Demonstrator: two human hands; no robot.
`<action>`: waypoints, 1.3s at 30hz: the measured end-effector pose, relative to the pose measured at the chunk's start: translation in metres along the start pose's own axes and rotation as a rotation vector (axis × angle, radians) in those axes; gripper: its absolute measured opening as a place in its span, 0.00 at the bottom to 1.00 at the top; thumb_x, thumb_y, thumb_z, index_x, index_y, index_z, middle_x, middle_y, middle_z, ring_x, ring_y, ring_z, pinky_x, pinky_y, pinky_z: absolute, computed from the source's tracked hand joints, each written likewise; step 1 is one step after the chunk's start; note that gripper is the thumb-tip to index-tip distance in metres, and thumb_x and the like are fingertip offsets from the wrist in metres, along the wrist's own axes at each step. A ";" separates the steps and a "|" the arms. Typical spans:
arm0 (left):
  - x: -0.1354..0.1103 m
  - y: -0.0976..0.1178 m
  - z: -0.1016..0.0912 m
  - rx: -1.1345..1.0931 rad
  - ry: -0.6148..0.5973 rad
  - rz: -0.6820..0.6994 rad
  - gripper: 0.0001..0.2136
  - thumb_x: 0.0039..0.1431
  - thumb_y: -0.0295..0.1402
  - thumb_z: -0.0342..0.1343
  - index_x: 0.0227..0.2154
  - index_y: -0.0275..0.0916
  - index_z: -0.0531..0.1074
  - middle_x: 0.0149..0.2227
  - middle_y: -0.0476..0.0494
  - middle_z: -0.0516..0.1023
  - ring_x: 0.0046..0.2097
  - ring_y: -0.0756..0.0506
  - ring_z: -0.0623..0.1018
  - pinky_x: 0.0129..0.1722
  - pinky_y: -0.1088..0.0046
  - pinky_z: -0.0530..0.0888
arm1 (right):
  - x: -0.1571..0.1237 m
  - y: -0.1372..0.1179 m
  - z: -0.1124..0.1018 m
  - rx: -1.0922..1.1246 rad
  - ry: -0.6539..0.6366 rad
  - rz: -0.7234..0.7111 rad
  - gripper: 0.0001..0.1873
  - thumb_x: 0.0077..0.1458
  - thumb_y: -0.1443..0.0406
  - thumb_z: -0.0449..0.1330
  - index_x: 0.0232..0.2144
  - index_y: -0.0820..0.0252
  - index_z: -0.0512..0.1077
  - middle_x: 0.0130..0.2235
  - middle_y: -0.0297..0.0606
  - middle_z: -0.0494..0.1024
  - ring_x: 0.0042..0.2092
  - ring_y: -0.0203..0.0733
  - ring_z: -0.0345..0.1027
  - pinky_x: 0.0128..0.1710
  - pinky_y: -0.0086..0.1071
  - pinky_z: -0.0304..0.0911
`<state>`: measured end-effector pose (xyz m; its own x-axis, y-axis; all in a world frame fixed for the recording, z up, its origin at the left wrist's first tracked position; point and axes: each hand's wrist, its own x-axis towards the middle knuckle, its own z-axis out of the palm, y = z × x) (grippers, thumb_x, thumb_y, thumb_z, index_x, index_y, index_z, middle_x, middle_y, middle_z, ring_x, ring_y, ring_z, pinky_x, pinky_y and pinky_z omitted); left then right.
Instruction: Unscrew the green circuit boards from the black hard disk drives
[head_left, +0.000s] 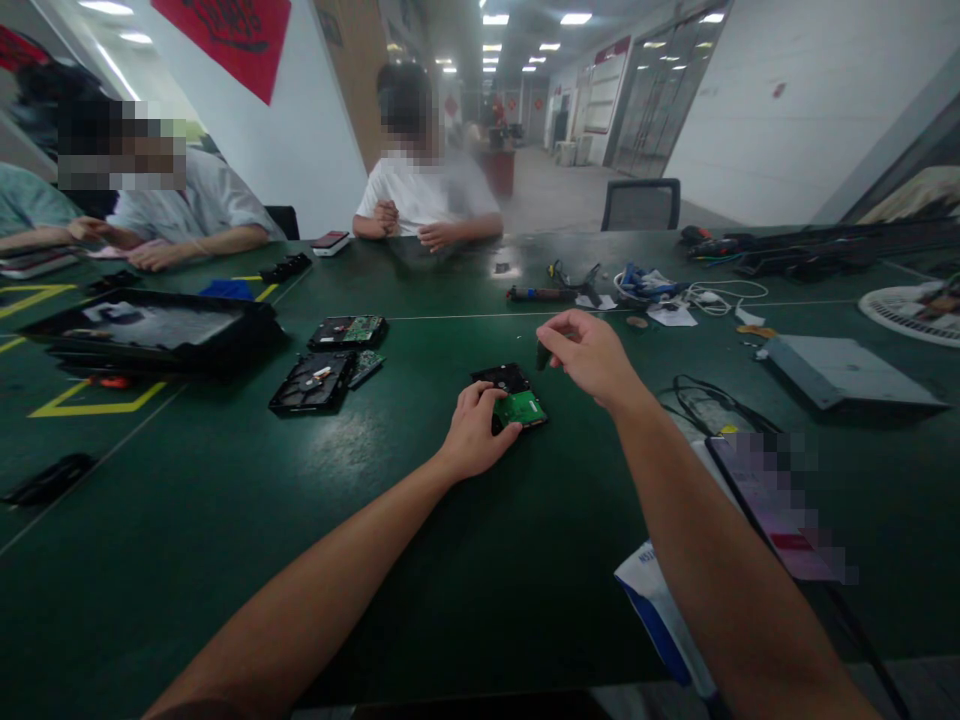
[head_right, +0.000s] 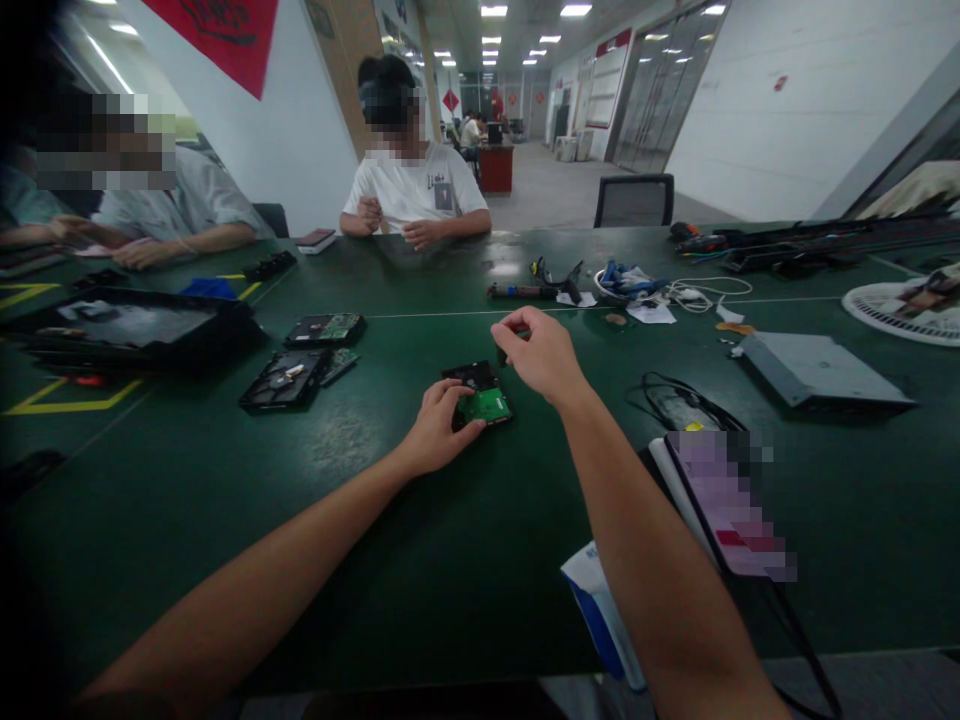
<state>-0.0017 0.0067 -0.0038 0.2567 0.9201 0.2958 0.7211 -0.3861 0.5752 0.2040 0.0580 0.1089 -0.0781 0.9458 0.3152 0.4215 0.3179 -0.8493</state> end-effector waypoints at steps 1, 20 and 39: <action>0.000 0.000 0.000 -0.001 -0.003 -0.001 0.25 0.61 0.43 0.62 0.58 0.40 0.68 0.63 0.33 0.64 0.68 0.32 0.62 0.68 0.49 0.63 | 0.000 0.000 0.000 0.002 0.008 0.009 0.11 0.59 0.55 0.65 0.36 0.56 0.75 0.37 0.39 0.81 0.27 0.37 0.70 0.27 0.34 0.65; 0.000 -0.001 0.002 0.017 0.012 0.013 0.25 0.61 0.43 0.62 0.58 0.40 0.69 0.63 0.33 0.64 0.68 0.32 0.62 0.68 0.49 0.62 | -0.004 -0.005 0.002 0.059 -0.178 -0.048 0.13 0.64 0.55 0.60 0.45 0.54 0.77 0.40 0.39 0.81 0.33 0.40 0.73 0.30 0.35 0.67; 0.000 -0.002 0.000 -0.007 -0.016 -0.008 0.24 0.62 0.45 0.62 0.58 0.42 0.68 0.64 0.33 0.63 0.69 0.31 0.61 0.67 0.46 0.63 | 0.004 0.005 0.002 0.029 0.055 -0.038 0.07 0.55 0.61 0.65 0.36 0.55 0.76 0.38 0.41 0.82 0.38 0.46 0.75 0.38 0.41 0.70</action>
<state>-0.0036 0.0077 -0.0049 0.2611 0.9242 0.2786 0.7186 -0.3788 0.5832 0.2042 0.0631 0.1050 -0.0431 0.9281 0.3699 0.3925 0.3562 -0.8480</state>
